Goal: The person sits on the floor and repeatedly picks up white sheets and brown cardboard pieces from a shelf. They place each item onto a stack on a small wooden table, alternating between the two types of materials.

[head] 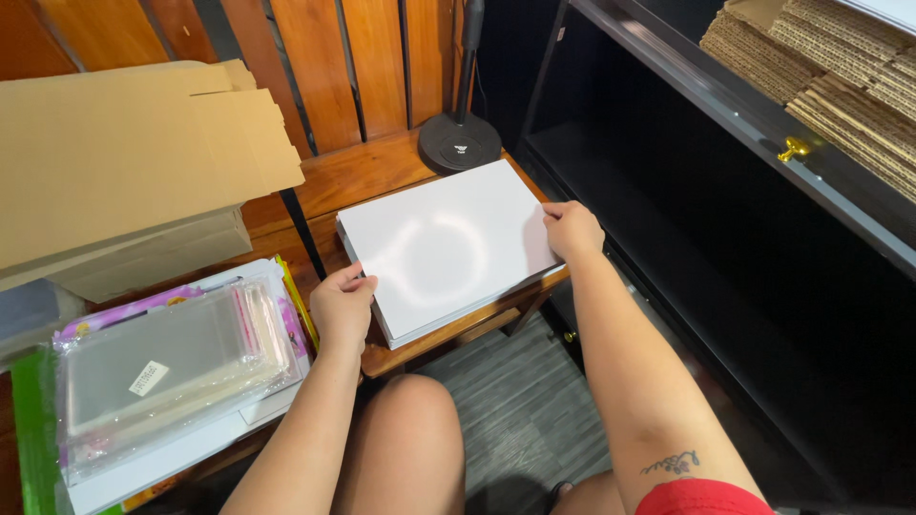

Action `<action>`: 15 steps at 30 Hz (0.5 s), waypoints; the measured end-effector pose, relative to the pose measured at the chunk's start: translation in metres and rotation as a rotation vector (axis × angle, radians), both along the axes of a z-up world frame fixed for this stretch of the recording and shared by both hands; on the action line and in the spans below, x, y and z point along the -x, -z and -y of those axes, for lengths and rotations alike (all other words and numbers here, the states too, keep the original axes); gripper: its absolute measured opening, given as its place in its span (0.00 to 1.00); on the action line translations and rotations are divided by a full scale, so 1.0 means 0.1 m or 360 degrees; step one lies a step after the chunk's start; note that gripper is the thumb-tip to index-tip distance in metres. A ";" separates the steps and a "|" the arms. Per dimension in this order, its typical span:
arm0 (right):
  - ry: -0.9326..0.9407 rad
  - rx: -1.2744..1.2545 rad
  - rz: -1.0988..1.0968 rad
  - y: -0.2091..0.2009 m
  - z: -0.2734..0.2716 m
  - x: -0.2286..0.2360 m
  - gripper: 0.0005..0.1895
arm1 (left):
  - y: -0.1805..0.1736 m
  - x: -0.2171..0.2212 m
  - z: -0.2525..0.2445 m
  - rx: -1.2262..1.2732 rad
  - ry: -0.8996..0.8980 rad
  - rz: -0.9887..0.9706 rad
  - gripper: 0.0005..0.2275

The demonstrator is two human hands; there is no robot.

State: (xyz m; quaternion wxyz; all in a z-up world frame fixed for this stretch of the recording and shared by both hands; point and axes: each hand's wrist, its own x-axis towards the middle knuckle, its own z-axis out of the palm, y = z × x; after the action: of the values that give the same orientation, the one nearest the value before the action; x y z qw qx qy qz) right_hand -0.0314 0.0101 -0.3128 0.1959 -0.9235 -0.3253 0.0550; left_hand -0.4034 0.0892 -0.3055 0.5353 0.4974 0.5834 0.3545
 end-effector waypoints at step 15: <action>-0.0132 -0.0309 0.0460 0.11 0.60 0.69 0.05 | 0.31 -0.13 0.06 -0.1056 0.0309 -0.0711 0.16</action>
State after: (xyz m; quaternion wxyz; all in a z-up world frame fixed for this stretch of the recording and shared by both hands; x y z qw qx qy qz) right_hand -0.1006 -0.0503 -0.3242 0.2329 -0.8843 -0.3916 -0.1021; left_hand -0.3907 0.0832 -0.3369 0.2369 0.7605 0.4897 0.3545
